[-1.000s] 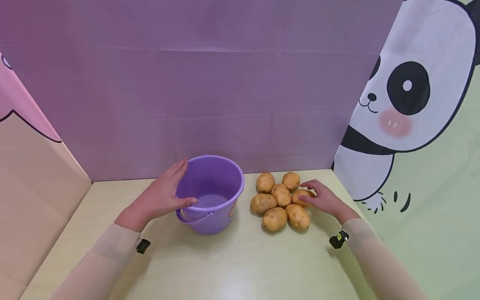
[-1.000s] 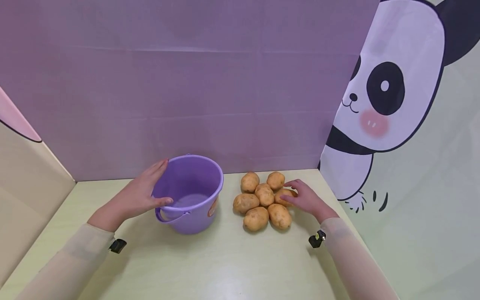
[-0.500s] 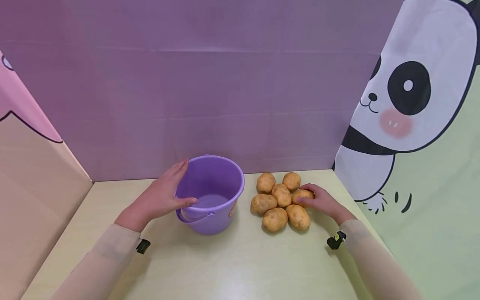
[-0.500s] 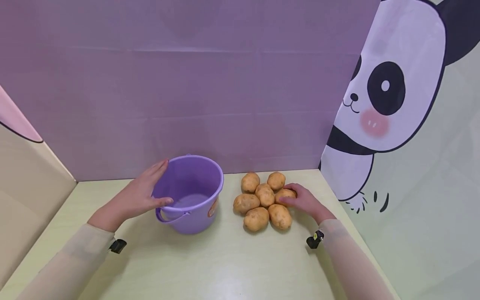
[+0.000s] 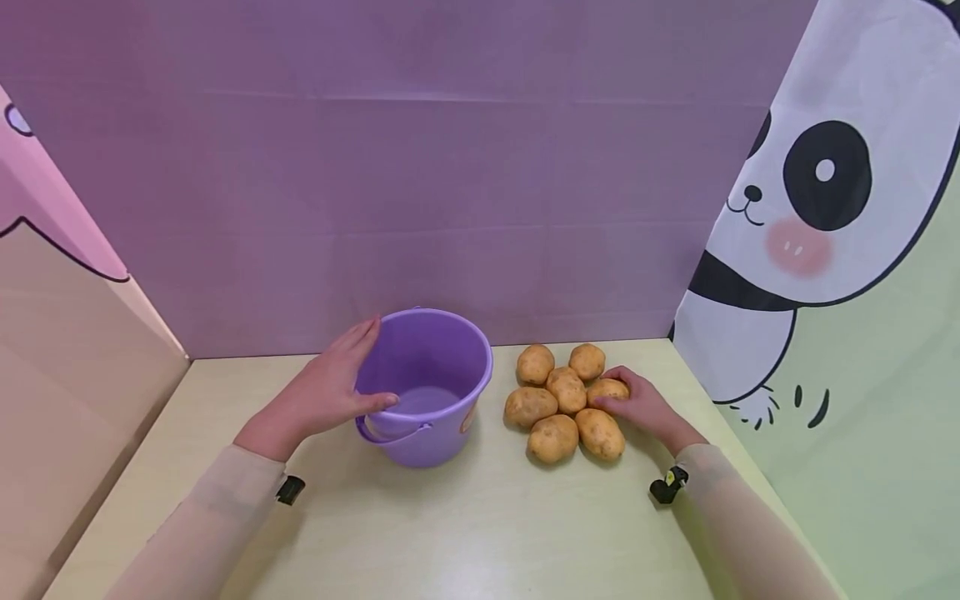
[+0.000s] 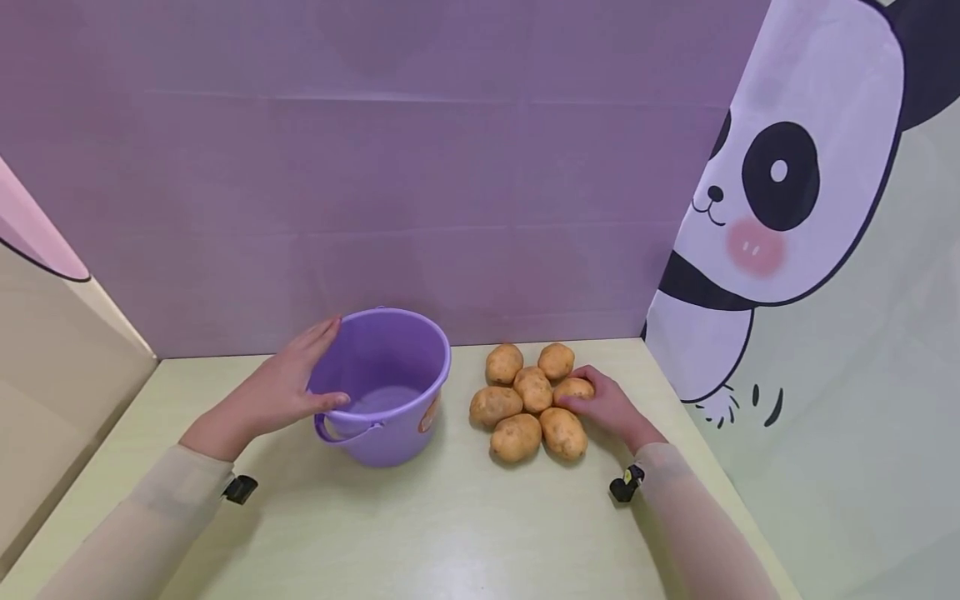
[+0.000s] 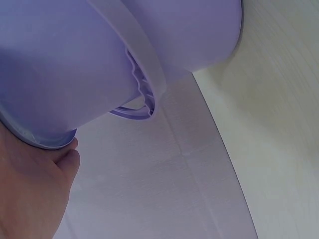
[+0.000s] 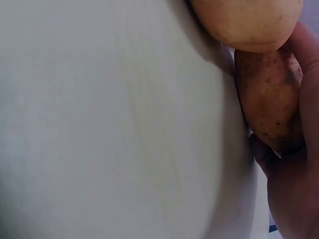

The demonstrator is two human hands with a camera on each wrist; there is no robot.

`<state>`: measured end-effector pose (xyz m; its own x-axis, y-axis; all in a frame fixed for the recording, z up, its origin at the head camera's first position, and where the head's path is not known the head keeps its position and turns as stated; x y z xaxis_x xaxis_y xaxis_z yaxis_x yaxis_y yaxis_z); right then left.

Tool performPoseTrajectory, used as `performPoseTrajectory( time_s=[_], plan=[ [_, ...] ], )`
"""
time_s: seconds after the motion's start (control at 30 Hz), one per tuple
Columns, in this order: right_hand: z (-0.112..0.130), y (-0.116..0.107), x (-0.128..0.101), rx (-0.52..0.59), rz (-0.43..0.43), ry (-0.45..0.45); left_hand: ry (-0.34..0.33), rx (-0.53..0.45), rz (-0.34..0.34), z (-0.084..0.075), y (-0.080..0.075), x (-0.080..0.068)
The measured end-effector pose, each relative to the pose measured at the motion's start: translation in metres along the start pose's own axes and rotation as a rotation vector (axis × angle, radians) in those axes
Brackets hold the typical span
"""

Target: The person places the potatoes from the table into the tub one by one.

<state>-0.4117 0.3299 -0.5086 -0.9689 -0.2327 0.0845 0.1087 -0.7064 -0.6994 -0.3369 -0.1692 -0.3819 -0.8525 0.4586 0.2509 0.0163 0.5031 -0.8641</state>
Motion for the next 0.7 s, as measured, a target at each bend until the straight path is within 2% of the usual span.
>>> performPoseTrajectory(
  time_s=[0.17,0.47,0.7],
  plan=[
    [-0.003,0.000,-0.001,0.025,-0.009,0.008,-0.003,-0.004,-0.001,0.000,0.001,0.000],
    [0.003,-0.007,-0.006,-0.006,-0.024,0.010,0.002,0.000,-0.017,-0.005,-0.002,-0.001],
    [0.018,-0.022,-0.009,0.066,-0.057,-0.025,-0.004,0.008,-0.008,-0.007,-0.005,-0.002]
  ],
)
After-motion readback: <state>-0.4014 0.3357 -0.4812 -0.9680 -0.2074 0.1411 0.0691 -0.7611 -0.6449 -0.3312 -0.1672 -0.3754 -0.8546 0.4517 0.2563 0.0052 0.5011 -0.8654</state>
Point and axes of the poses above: each hand's wrist, its own x-axis towards the middle knuckle, its own y-axis out of the palm, z = x × y, the point moved 8 cm from there along x, towards the middle knuckle, and after that the axes turned 3 degrees about -x, right-handed, at the moved point
